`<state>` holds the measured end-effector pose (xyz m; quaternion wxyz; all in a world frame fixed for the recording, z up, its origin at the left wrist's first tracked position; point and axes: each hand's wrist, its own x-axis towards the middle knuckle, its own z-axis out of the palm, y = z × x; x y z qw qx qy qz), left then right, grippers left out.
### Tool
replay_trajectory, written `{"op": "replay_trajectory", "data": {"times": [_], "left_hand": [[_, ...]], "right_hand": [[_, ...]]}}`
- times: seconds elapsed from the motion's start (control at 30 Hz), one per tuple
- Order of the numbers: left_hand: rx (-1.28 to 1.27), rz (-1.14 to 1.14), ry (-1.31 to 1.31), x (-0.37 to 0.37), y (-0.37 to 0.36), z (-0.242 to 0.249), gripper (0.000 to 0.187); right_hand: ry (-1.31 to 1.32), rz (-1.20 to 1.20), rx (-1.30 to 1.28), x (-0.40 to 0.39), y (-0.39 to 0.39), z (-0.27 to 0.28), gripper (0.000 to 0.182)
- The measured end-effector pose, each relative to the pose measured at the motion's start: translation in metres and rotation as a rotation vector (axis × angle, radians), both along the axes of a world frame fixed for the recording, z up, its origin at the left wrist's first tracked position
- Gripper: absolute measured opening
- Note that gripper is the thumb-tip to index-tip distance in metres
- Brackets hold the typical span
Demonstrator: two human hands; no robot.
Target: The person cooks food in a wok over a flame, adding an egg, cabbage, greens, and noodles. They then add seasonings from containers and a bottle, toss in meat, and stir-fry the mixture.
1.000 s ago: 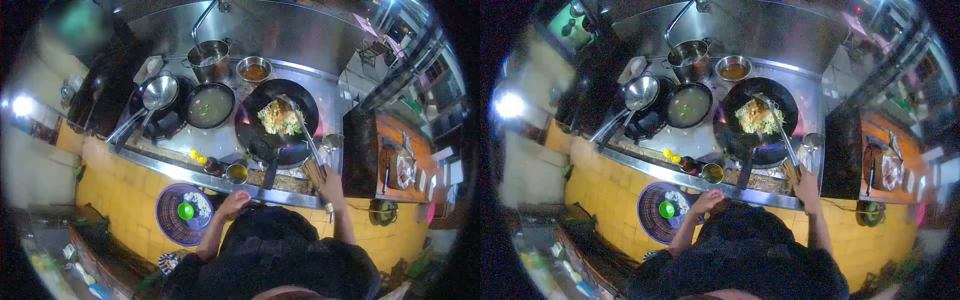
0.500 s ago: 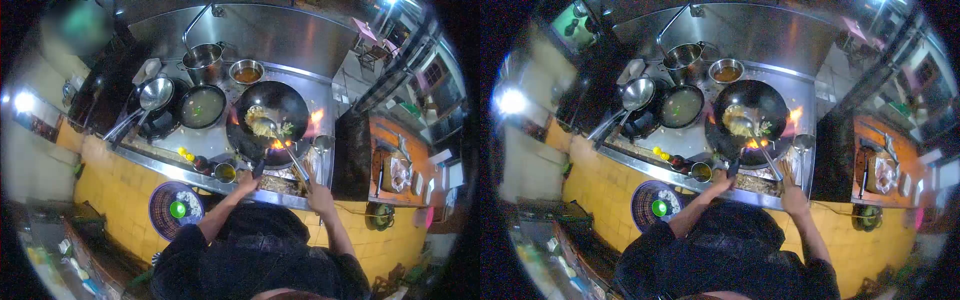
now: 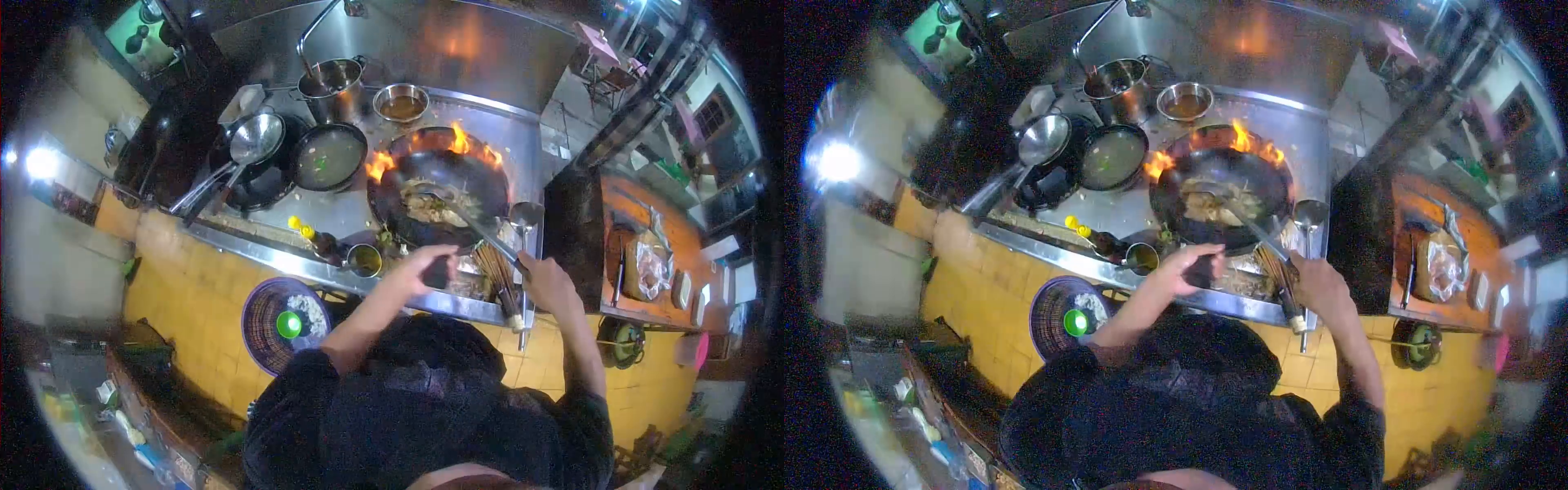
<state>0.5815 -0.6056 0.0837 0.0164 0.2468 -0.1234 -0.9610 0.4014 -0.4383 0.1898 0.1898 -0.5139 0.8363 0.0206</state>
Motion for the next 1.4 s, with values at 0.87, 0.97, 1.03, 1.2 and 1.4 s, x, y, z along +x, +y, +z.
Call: {"op": "replay_trajectory", "data": {"times": [0.87,0.97,1.03,1.2,1.4], "left_hand": [[-0.454,0.099,-0.242,0.005,0.005,-0.163,0.01],[-0.565,0.184,-0.245,-0.004,0.003,-0.15,0.012],[-0.571,0.182,-0.271,-0.002,0.008,-0.154,0.012],[-0.566,0.195,-0.309,-0.006,-0.001,-0.157,0.008],[-0.547,0.119,-0.319,-0.004,0.0,-0.159,0.011]], "right_hand": [[0.174,-0.184,-0.336,0.024,0.009,-0.087,0.051],[0.178,-0.116,-0.385,0.017,-0.027,-0.147,0.053],[0.093,-0.169,-0.166,0.007,-0.033,-0.14,0.054],[0.011,-0.284,-0.203,0.012,-0.014,-0.115,0.051],[-0.421,-0.17,-0.554,0.01,-0.032,-0.158,0.046]]}}
